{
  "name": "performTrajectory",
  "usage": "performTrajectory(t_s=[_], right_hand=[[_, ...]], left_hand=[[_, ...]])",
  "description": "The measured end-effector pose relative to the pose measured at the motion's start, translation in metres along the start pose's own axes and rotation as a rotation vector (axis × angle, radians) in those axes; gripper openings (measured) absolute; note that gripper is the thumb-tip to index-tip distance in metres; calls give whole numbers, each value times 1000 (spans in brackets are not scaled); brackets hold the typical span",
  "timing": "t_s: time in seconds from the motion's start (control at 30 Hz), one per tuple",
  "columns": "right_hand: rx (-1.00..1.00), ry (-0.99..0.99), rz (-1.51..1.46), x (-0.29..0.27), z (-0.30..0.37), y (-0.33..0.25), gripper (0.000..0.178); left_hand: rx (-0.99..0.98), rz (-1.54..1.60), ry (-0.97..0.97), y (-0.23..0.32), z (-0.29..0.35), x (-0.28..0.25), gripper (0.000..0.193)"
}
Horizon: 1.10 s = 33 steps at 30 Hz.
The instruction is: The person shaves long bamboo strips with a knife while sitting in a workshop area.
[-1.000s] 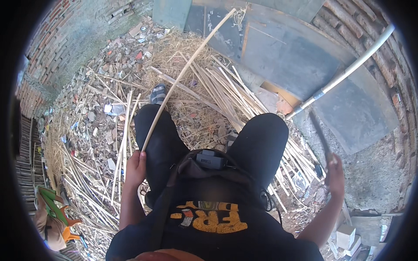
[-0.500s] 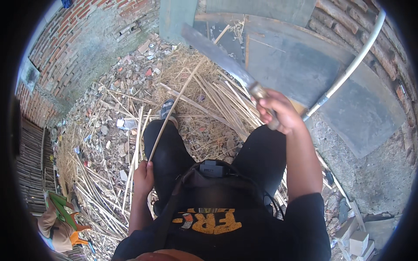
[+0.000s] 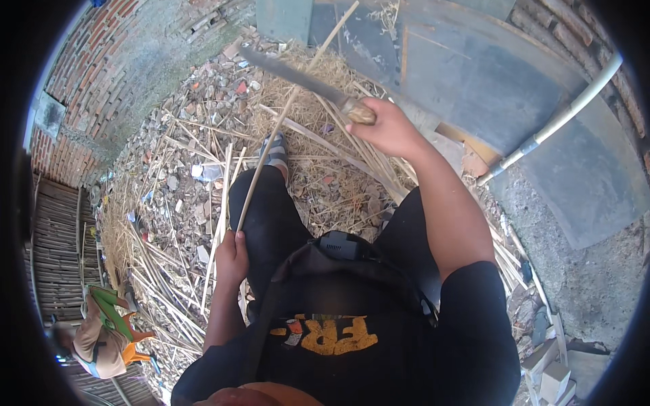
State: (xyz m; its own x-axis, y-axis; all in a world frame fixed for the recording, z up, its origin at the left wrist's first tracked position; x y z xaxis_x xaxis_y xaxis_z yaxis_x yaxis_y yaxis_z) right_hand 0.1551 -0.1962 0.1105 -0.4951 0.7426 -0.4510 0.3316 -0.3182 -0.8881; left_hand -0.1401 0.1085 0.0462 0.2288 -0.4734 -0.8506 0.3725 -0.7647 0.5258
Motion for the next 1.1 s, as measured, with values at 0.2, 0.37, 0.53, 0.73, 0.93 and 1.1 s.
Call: performTrajectory(t_s=[0.2,0.37,0.53,0.73,0.93,1.1], right_hand=[[-193,-106,501,37,12,-12,30],[-328,-116,684,52,6,-6,26],[-140,-70,622,31,-6,20,24],[-155,-281,740,56,4,-6,22],[-12,-49,632,24,-24,35,25],[-78,-84,661,32,-7,23,23]], left_hand=[[-15,0,-13,8,1,-1,36],[29,51,20,1,15,-1,32],[-12,97,-34,-9,36,-1,33],[-18,64,2,-19,40,7,34],[57,57,1,-13,29,6,34],[53,66,-72,-20,25,2,36]])
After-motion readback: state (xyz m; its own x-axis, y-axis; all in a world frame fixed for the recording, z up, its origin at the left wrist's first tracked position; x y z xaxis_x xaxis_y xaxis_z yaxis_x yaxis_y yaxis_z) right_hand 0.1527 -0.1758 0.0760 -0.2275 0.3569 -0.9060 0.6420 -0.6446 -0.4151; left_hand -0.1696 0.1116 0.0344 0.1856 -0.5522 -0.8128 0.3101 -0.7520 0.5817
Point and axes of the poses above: each hand's wrist, its own z-axis away from the middle knuckle, its own x-axis out of the palm, y = z × x, the point moved 2 cm from there along -z, towards the middle knuckle, and after that the axes turned 6 degrees about -y, right-handed, at the moved point
